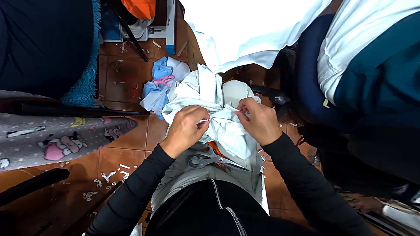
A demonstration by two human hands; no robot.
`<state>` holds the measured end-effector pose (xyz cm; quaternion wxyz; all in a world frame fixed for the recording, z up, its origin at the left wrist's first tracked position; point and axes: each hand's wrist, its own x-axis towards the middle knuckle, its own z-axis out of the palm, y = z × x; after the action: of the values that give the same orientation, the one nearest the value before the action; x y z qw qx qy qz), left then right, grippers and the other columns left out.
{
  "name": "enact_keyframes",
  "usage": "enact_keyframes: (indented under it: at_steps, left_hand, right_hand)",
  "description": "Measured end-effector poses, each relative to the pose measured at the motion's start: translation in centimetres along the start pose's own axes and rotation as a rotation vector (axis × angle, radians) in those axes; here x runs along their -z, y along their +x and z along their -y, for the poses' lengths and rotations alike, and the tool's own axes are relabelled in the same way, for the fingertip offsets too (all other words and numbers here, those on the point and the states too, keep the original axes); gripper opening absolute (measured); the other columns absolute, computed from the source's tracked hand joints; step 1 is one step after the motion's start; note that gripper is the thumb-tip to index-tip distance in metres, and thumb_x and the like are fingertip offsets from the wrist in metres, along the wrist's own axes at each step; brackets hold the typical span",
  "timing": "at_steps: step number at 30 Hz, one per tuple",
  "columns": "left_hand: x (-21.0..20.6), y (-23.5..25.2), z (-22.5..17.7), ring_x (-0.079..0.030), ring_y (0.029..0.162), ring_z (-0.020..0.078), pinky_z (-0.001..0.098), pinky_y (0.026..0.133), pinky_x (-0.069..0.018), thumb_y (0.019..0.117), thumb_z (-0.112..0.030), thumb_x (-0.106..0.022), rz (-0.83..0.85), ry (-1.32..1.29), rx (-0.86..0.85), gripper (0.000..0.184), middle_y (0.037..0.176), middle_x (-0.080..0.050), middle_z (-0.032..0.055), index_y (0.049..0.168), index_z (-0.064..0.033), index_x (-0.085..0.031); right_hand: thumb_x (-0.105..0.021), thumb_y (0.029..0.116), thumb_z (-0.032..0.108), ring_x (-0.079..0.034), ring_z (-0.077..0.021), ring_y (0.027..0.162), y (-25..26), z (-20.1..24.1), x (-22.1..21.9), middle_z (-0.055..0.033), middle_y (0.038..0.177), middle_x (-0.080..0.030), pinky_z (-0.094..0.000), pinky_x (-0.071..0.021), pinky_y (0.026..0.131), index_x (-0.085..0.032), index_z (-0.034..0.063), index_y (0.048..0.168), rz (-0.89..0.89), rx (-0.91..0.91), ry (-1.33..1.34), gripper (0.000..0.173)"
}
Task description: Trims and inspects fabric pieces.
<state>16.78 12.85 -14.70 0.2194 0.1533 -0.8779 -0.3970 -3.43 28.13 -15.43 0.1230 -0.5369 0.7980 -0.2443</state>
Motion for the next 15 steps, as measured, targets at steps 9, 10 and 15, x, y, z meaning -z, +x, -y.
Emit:
enact_keyframes:
  at_steps: [9, 10, 15]
  left_hand:
    - [0.4, 0.1, 0.4, -0.074, 0.098, 0.0193, 0.0323, 0.089, -0.0598, 0.0850, -0.002, -0.070, -0.075, -0.149, 0.006, 0.005, 0.093, -0.076, 0.0126, 0.085, 0.0006, -0.074]
    - [0.4, 0.1, 0.3, -0.074, 0.098, 0.0192, 0.0321, 0.089, -0.0598, 0.0852, -0.002, -0.070, -0.075, -0.148, -0.015, 0.005, 0.094, -0.076, 0.0126, 0.085, 0.0008, -0.074]
    - [1.2, 0.1, -1.1, -0.072, 0.098, 0.0202, 0.0319, 0.090, -0.0573, 0.0859, 0.000, -0.070, -0.033, -0.090, -0.073, 0.003, 0.097, -0.074, 0.0138, 0.086, 0.0017, -0.073]
  right_hand:
    - [-0.058, 0.0943, 0.024, -0.064, -0.0169, 0.109, -1.9, -1.4, 3.5, -0.0067, 0.115, -0.068, -0.0354, -0.0552, 0.093, -0.077, 0.0103, 0.106, 0.225, 0.210, 0.210, 0.026]
    - [-0.064, 0.0922, 0.034, -0.064, -0.0207, 0.108, -2.0, -1.3, 3.3, -0.0082, 0.116, -0.067, -0.0396, -0.0552, 0.091, -0.077, 0.0102, 0.109, 0.256, 0.206, 0.170, 0.032]
    - [-0.077, 0.0866, 0.025, -0.067, -0.0214, 0.098, -2.3, -1.7, 2.5, -0.0090, 0.104, -0.069, -0.0359, -0.0565, 0.086, -0.075, 0.0071, 0.088, 0.173, 0.274, 0.172, 0.018]
